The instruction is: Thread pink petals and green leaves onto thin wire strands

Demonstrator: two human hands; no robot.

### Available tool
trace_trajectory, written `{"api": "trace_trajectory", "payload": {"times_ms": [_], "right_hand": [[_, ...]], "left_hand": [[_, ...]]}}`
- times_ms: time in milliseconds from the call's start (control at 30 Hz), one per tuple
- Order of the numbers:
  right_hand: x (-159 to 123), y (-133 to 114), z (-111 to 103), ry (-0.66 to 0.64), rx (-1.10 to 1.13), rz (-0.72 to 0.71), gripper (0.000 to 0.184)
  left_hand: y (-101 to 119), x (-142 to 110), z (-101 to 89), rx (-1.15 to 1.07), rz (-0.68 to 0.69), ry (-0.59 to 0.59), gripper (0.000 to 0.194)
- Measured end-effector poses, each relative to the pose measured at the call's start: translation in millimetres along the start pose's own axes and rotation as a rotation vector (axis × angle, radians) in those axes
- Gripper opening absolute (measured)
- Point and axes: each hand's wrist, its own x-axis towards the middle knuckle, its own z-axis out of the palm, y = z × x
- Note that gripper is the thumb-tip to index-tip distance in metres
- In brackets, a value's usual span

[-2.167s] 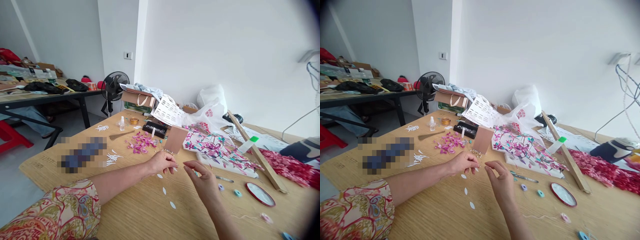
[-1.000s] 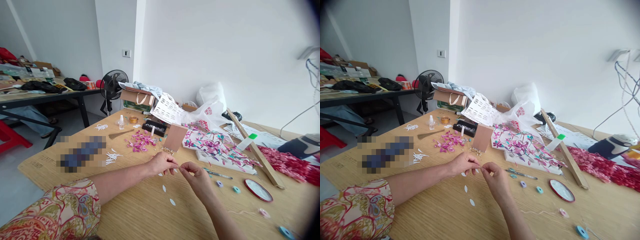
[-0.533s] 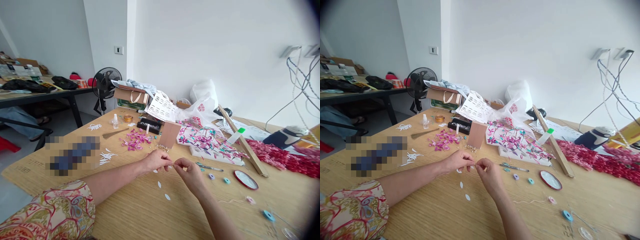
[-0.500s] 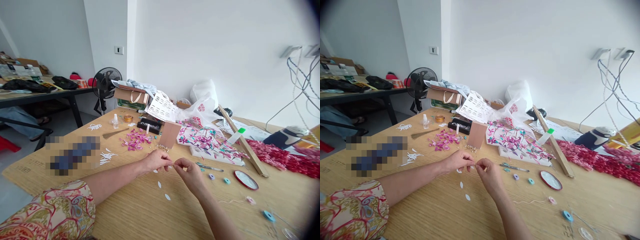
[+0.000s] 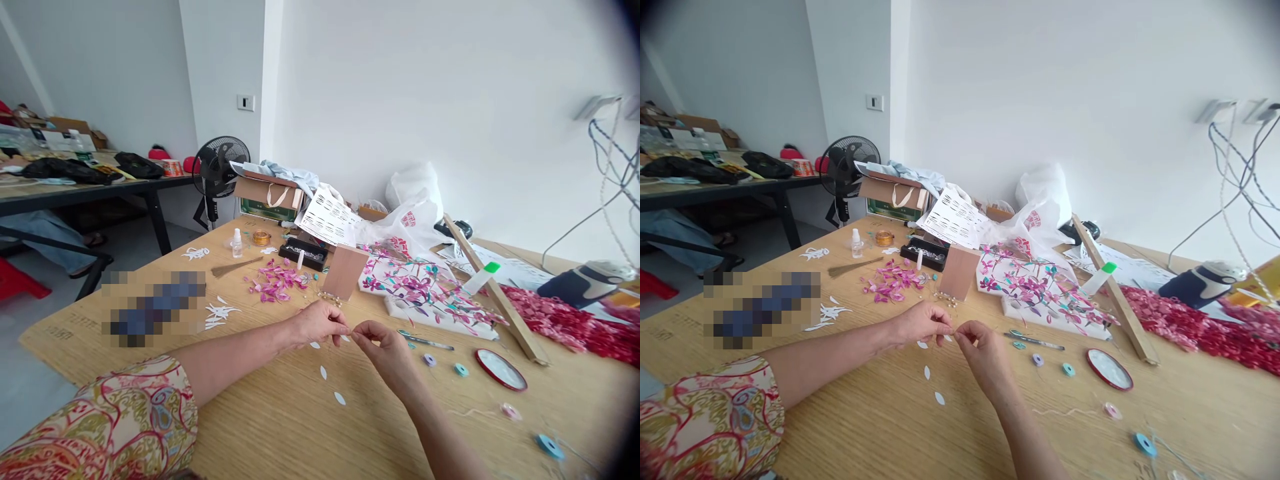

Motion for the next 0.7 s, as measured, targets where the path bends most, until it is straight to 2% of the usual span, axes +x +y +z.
{"api": "trace_trajectory", "payload": {"times_ms": [167,333,700], "right_hand": [[2,6,-6,-0.062,0.054,0.008,0.021],[5,7,-11,-0.11,0.088,-0.003,0.021],[2,-3,-26,-0.103,0.03,0.046,0.015]], "left_hand": [[0,1,-0.9,-0.139,0.0,-0.018,0.017],[-4,2,-1.3,-0.166,-0.03,0.009,0.017],[0,-1,-0.7,-0.219,-0.018,-0.028,0.015]]}}
